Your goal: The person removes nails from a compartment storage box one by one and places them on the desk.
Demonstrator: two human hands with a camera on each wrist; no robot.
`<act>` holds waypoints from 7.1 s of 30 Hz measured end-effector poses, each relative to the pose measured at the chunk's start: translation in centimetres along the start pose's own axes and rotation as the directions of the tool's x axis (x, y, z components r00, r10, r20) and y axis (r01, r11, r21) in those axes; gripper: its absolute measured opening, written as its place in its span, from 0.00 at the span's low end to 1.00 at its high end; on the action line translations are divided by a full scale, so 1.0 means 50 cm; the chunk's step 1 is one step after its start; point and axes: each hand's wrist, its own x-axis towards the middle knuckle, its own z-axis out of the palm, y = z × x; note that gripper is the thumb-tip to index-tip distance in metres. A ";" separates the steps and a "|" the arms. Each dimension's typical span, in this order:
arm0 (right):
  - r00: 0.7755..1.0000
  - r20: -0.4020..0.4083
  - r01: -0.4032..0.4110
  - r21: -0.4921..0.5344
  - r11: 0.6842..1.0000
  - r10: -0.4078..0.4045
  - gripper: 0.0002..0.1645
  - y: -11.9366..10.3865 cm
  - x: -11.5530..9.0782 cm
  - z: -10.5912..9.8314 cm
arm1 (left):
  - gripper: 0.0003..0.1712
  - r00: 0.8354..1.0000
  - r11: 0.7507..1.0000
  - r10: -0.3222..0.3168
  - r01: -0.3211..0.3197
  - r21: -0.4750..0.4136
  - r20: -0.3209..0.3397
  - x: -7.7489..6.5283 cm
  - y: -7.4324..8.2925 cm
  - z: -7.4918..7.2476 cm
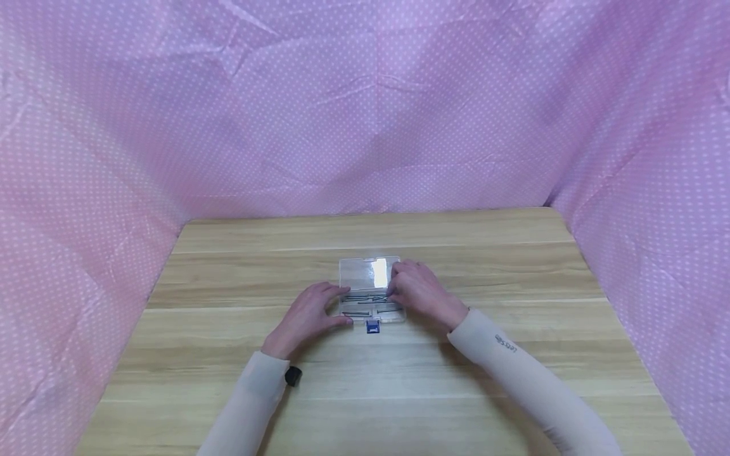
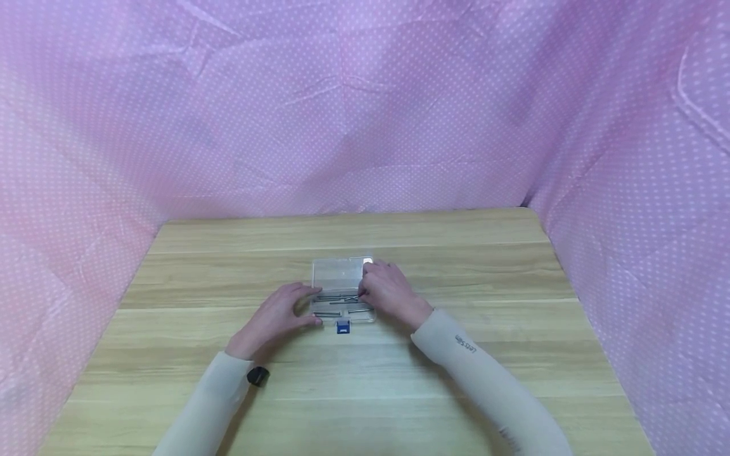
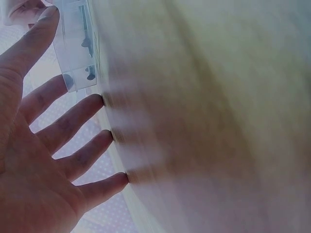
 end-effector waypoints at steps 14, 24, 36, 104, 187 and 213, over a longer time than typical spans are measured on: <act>0.997 0.043 0.057 -0.019 0.998 -0.057 0.07 0.005 0.005 -0.002 | 0.41 0.999 0.999 -0.032 0.032 -0.033 -0.012 0.005 0.000 0.001; 0.996 0.047 0.080 -0.020 0.997 -0.079 0.04 0.009 0.005 0.000 | 0.41 0.999 0.998 -0.039 0.039 -0.045 -0.006 0.005 0.000 -0.003; 0.990 0.049 0.136 -0.113 0.984 -0.131 0.03 0.013 0.004 -0.004 | 0.41 0.999 0.998 -0.036 0.036 -0.051 -0.007 0.003 -0.001 -0.002; 0.969 -0.244 0.030 0.042 0.999 -0.019 0.06 0.081 -0.099 -0.068 | 0.42 0.998 0.997 -0.052 0.051 -0.057 -0.017 0.005 0.005 0.004; 0.988 0.027 -0.154 0.109 0.982 0.152 0.11 0.177 -0.105 -0.051 | 0.42 0.998 0.995 -0.064 0.064 -0.080 0.001 0.011 0.001 0.003; 0.943 -0.324 0.022 0.287 0.958 0.076 0.10 0.045 -0.106 -0.038 | 0.42 0.998 0.993 -0.054 0.053 -0.104 -0.010 0.004 0.006 0.001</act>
